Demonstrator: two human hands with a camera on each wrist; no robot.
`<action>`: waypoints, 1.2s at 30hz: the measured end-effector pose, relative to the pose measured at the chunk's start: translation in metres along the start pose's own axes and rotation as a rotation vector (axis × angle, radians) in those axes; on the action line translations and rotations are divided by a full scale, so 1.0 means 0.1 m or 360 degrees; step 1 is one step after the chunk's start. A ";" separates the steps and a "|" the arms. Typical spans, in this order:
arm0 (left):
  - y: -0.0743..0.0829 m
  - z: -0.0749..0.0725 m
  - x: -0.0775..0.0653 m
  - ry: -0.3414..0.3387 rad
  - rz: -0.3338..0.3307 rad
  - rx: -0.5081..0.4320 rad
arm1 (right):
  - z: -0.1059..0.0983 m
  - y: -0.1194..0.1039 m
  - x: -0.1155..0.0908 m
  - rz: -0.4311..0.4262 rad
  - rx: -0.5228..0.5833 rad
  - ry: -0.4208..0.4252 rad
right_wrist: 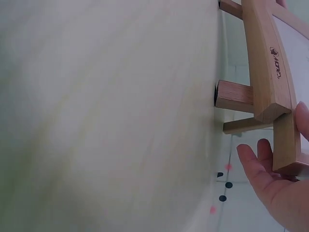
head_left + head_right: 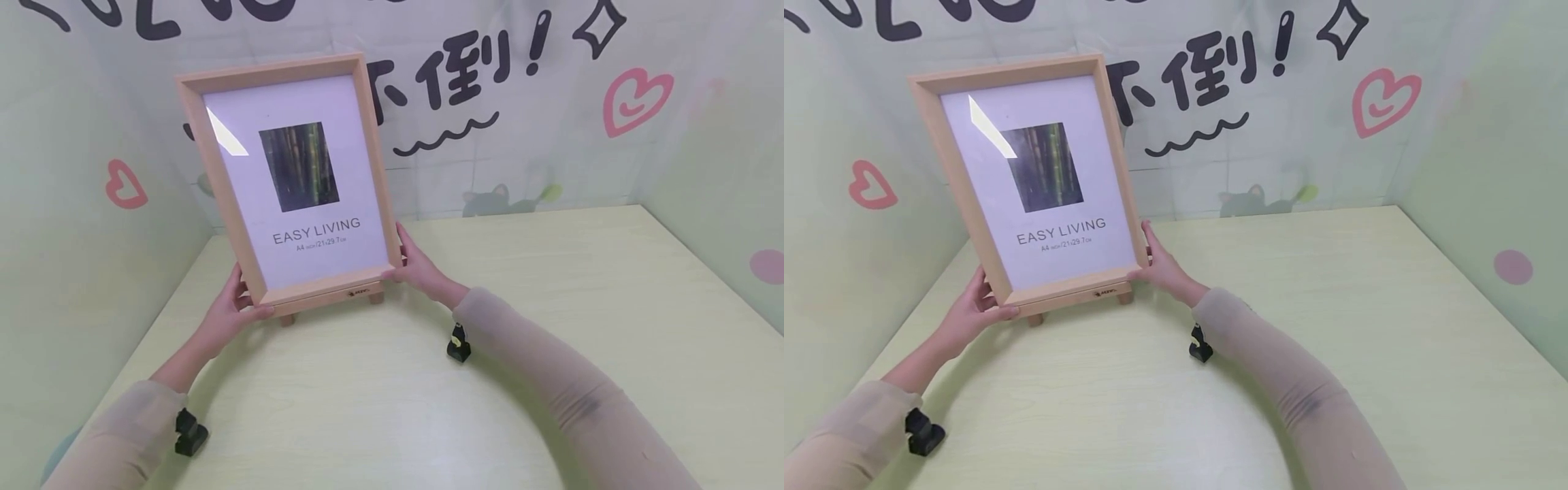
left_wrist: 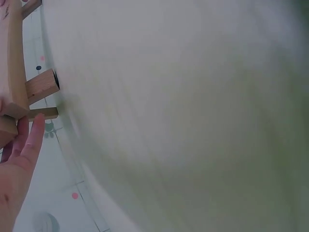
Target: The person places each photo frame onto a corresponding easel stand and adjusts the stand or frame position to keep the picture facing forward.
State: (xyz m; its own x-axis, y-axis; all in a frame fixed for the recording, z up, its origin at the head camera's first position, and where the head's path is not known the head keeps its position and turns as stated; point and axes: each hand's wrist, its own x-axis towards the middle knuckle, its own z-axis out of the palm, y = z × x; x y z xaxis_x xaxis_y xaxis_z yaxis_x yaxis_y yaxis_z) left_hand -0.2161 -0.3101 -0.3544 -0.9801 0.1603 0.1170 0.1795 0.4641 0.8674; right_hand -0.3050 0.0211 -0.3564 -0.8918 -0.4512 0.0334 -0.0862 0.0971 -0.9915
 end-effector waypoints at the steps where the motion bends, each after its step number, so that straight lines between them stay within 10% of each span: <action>1: 0.00 0.00 0.00 -0.0004 0.0002 0.0003 | 0.01 0.01 0.00 -0.0013 0.0018 -0.0013; 36: -0.04 0.02 0.01 -0.0032 0.0083 -0.0053 | 0.06 0.05 -0.01 -0.0171 0.0019 -0.0084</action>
State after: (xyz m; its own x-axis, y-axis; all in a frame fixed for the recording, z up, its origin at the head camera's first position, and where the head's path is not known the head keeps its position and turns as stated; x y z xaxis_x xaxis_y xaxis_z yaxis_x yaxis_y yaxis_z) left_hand -0.2173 -0.3105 -0.3590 -0.9675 0.2010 0.1532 0.2271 0.4255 0.8760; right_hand -0.3018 0.0165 -0.3623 -0.8532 -0.5043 0.1329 -0.1742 0.0354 -0.9841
